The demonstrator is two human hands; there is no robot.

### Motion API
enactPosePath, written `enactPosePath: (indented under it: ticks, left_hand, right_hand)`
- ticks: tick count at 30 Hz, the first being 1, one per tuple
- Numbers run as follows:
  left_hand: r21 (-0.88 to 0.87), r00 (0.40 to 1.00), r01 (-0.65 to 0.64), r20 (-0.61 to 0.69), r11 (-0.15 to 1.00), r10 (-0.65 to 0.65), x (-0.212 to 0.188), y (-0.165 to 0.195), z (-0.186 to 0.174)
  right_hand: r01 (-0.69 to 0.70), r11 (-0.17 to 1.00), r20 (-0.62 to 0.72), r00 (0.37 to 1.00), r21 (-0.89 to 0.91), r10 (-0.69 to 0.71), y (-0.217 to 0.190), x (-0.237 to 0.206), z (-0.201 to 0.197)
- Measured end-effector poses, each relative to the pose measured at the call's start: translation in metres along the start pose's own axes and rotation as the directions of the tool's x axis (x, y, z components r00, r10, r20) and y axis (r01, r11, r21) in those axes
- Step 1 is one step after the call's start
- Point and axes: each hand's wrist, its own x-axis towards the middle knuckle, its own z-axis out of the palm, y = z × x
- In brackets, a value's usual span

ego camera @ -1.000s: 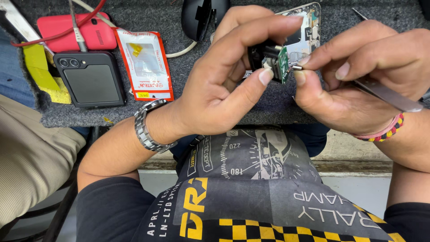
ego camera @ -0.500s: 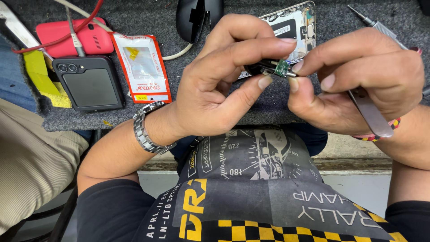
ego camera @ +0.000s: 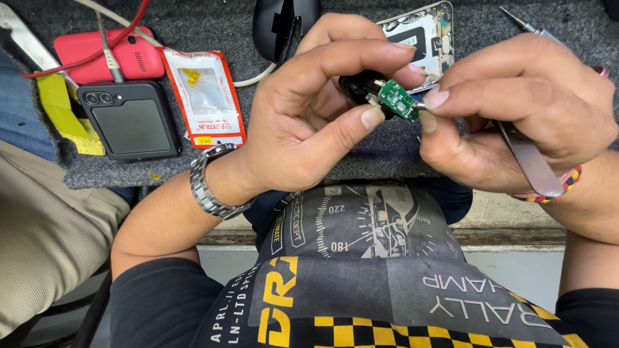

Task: The person first pries at the edge of a disassembled phone on the bench using a metal tool, then picks up a black wireless earbud charging case, opens its lid, and pries the case shell apart. They work the casing open with a tool and tweezers and pull out the green internal circuit board, holding it up as the clip ends.

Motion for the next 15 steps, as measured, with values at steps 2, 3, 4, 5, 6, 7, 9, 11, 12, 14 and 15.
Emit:
enactPosePath:
  ticks: [2,3,4,5,6,7,9,11,12,14,15]
  left_hand:
    - [0.012,1.000,-0.005,-0.001,1.000,0.005,0.001,0.000,0.000]
    - [0.015,1.000,-0.010,-0.002,1.000,0.010,0.001,0.000,0.000]
    - [0.020,1.000,-0.012,-0.003,1.000,0.012,0.000,0.001,0.000]
    - [0.028,1.000,-0.018,-0.002,0.999,0.018,0.001,0.000,0.001]
    - [0.035,1.000,-0.019,-0.004,0.999,0.020,0.001,0.001,0.001]
    - [0.040,1.000,-0.022,-0.006,0.999,0.023,0.001,0.001,0.001]
    - [0.050,0.999,-0.031,-0.011,0.998,0.031,0.002,0.002,0.002]
    - [0.091,0.998,-0.054,-0.016,0.994,0.055,0.003,0.003,0.002]
    - [0.121,0.997,-0.066,-0.019,0.990,0.069,0.002,0.004,0.003]
    - [0.230,0.995,-0.094,-0.018,0.969,0.101,0.003,0.005,0.002]
    - [0.270,0.991,-0.128,-0.011,0.954,0.135,0.004,0.006,0.002]
  right_hand:
    - [0.052,0.999,-0.014,0.999,-0.014,-0.053,0.004,0.003,0.002]
    - [0.070,0.997,-0.017,0.997,-0.021,-0.071,0.005,0.003,0.002]
    - [0.073,0.997,-0.016,0.997,-0.029,-0.074,0.005,0.003,0.003]
    - [0.075,0.997,-0.012,0.997,-0.033,-0.076,0.006,0.003,0.002]
    - [0.077,0.996,-0.009,0.997,-0.037,-0.077,0.006,0.003,0.002]
    - [0.077,0.996,-0.003,0.997,-0.036,-0.077,0.005,0.003,0.001]
    - [0.035,0.999,0.004,0.999,-0.004,-0.035,0.003,0.004,0.001]
    - [-0.045,0.998,0.017,0.999,0.047,0.044,-0.001,0.005,0.001]
    - [-0.083,0.994,0.027,0.996,0.065,0.081,-0.003,0.006,0.001]
    - [-0.144,0.987,0.052,0.989,0.071,0.140,-0.006,0.007,-0.001]
    - [-0.171,0.983,0.063,0.984,0.071,0.166,-0.008,0.007,-0.002]
